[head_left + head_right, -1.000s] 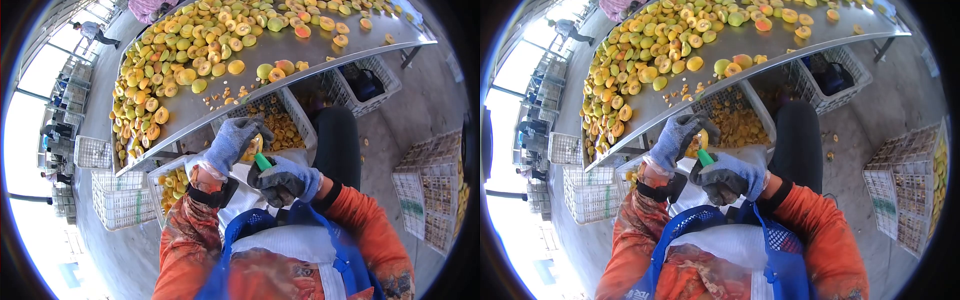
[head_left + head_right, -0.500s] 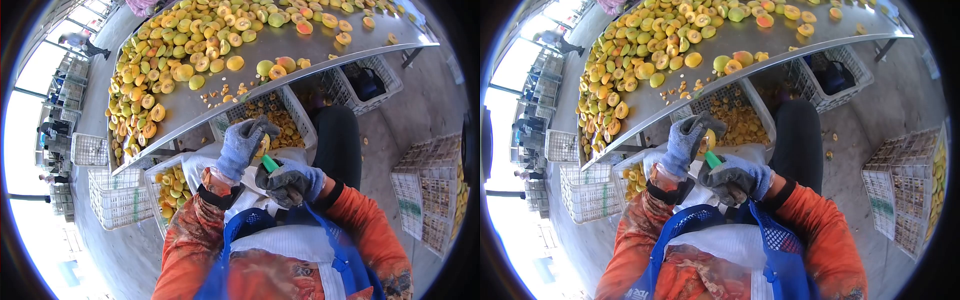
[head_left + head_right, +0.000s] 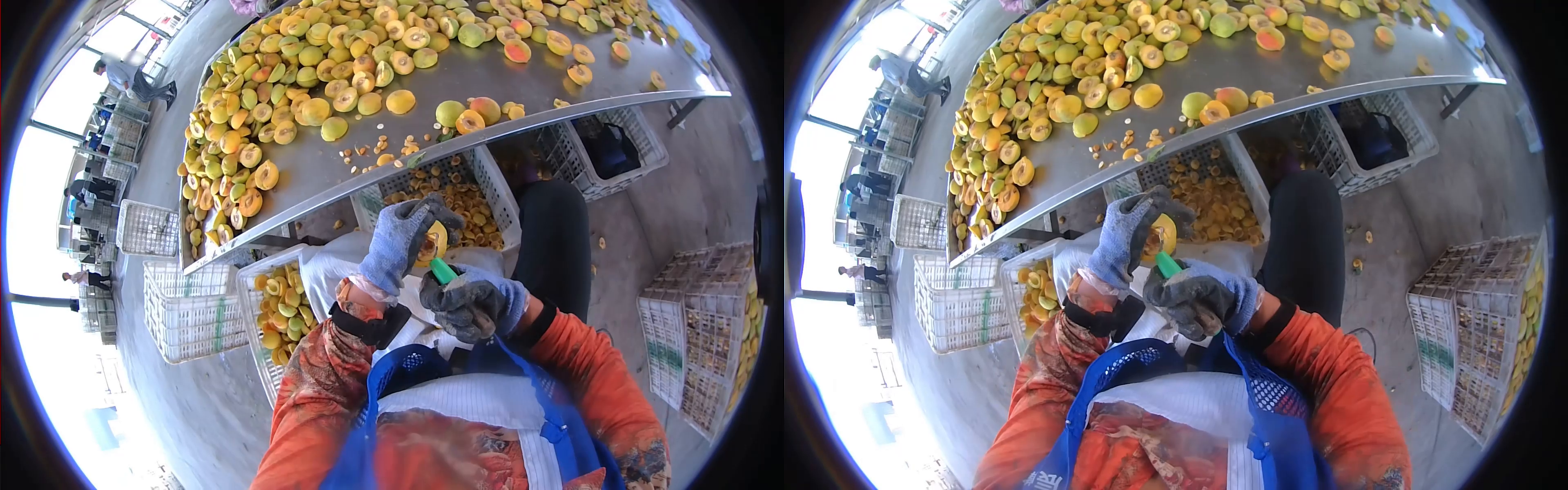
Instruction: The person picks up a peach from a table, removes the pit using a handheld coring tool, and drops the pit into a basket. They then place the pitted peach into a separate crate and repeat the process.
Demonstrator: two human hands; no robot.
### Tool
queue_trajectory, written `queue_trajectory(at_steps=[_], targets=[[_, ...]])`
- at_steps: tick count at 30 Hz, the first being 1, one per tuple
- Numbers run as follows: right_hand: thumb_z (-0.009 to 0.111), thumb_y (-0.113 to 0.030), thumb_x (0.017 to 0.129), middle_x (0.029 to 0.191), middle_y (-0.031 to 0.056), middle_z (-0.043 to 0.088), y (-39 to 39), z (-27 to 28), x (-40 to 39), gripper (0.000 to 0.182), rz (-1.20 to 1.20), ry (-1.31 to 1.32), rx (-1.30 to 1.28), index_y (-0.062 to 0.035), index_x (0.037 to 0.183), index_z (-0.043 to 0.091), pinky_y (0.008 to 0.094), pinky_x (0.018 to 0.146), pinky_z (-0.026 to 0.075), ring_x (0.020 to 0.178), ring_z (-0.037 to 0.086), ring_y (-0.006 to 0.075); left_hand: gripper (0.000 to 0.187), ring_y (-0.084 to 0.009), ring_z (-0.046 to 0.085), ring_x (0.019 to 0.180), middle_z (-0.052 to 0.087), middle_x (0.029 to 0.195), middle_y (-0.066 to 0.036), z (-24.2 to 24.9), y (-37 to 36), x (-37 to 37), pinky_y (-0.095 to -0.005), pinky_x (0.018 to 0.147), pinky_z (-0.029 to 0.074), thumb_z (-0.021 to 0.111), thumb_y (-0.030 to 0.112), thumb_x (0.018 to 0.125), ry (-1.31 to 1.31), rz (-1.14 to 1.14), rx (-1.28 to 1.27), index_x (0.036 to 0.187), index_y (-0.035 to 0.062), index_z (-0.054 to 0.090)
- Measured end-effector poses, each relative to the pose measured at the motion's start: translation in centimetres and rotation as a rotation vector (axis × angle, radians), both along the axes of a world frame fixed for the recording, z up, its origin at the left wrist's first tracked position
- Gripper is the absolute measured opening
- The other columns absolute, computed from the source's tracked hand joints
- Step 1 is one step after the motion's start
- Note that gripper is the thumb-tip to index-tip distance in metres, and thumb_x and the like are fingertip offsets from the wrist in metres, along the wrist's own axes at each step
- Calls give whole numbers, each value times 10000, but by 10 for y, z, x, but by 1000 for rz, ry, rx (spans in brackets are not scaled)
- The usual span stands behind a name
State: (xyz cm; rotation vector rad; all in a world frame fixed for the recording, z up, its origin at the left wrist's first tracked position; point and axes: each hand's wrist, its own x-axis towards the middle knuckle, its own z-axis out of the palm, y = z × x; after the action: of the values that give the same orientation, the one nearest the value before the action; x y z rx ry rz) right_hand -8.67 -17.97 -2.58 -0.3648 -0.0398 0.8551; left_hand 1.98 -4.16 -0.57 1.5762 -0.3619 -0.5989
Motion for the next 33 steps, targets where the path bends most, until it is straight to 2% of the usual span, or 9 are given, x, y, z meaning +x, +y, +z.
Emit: queue_trajectory(at_steps=[8,9,12,15,21,27,30,31,33], targets=[[635,-205,775,577,44,488,5,12,10,288,-56,78,24,-4,956,536,247,376,365,390,436,143,307,-185,639,768,671,904,-118,14,1,7,-280,679,509,501,246,917,16,51,-113,1026,-21,607],[632,-199,776,562,40,478,4,9,11,279,-57,77,61,-4,950,534,249,374,359,383,427,141,320,-194,648,810,661,925,-129,17,3,7,-280,688,523,506,280,917,-459,-65,-62,1042,5,611],[623,-145,769,480,18,419,7,15,14,203,-115,151,73,-15,887,522,257,354,316,340,376,134,336,-200,651,823,652,949,-143,25,-4,3,-282,683,538,502,309,918,357,159,-391,1050,24,618],[627,-132,749,467,27,416,11,3,27,198,-91,113,160,-13,871,526,262,349,315,327,371,139,402,-175,642,768,648,928,-118,-2,1,15,-276,662,541,480,358,928,71,206,-225,1050,-1,615],[628,-76,675,466,54,444,14,23,46,218,-188,12,45,10,846,525,272,347,352,320,402,169,330,-155,628,746,658,910,-77,16,0,27,-290,658,520,469,259,947,657,302,-543,1103,-15,567],[647,-109,703,522,69,500,-25,29,60,206,-201,-74,-466,4,847,553,289,371,416,379,492,175,433,-187,651,748,649,944,-108,26,51,49,-275,614,554,514,372,914,440,431,-432,1104,-14,562],[629,-104,755,556,83,544,-40,-2,67,171,-239,-92,-742,1,872,563,291,380,429,411,542,186,327,-202,621,936,602,1089,-145,21,138,31,-279,746,532,560,152,861,-116,652,-114,1130,-33,545],[622,-100,763,560,86,548,-45,-15,67,161,-249,-108,-763,0,874,564,290,379,428,412,546,188,337,-185,606,958,617,1073,-135,-5,177,22,-249,848,473,629,57,807,11,822,-172,1118,-46,552],[612,-103,777,575,94,563,-50,-15,61,150,-264,-124,-826,-1,879,568,281,374,420,415,556,192,397,-165,602,961,630,1060,-118,-34,243,-8,-260,837,477,673,72,763,-180,826,572,1141,17,568]])
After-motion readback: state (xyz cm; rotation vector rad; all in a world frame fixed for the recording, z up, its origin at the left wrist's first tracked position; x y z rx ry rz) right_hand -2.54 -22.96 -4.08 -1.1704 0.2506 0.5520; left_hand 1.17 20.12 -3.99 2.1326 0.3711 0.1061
